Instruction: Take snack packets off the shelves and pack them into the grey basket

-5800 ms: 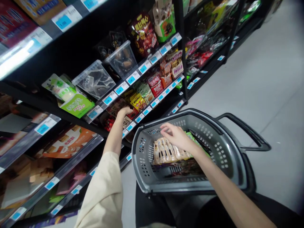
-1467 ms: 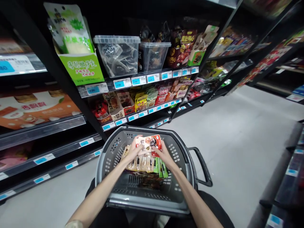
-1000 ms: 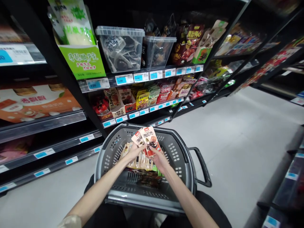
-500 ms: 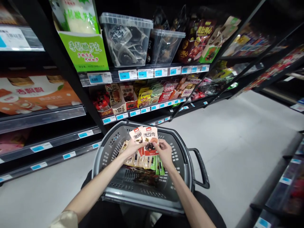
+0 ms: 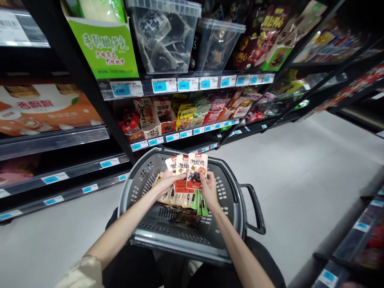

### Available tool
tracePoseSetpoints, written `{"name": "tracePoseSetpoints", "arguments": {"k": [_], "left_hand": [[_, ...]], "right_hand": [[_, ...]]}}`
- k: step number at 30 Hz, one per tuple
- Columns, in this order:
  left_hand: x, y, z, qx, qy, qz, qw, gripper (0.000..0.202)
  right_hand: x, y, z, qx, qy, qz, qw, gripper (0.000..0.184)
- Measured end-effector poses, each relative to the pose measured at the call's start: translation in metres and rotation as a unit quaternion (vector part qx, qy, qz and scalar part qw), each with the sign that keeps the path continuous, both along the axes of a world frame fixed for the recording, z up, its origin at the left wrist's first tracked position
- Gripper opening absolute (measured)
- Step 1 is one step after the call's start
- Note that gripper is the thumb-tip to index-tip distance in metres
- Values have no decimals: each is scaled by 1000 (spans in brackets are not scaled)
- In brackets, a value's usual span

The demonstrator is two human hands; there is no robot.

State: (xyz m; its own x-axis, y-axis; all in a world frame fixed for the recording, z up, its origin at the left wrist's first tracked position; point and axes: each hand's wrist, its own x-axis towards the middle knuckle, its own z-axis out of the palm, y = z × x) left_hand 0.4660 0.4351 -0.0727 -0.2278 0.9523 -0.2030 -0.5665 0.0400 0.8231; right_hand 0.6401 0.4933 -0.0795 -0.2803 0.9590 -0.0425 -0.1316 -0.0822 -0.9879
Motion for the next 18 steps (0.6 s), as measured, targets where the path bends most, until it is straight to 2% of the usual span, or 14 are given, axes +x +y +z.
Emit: {"name": "tracePoseSetpoints", "arguments": {"k": [4, 10, 18], "left_hand": [[1, -1, 6, -12, 10, 8, 1000, 69], [1, 4, 7, 0, 4, 91, 996, 79], [1, 5, 0, 5, 8, 94, 996, 80]], "right_hand": [[-1, 1, 5, -13, 12, 1, 1000, 44], [1, 1, 6, -20, 15, -12, 1000, 46], [1, 2, 4, 4, 5, -34, 999, 46]]}}
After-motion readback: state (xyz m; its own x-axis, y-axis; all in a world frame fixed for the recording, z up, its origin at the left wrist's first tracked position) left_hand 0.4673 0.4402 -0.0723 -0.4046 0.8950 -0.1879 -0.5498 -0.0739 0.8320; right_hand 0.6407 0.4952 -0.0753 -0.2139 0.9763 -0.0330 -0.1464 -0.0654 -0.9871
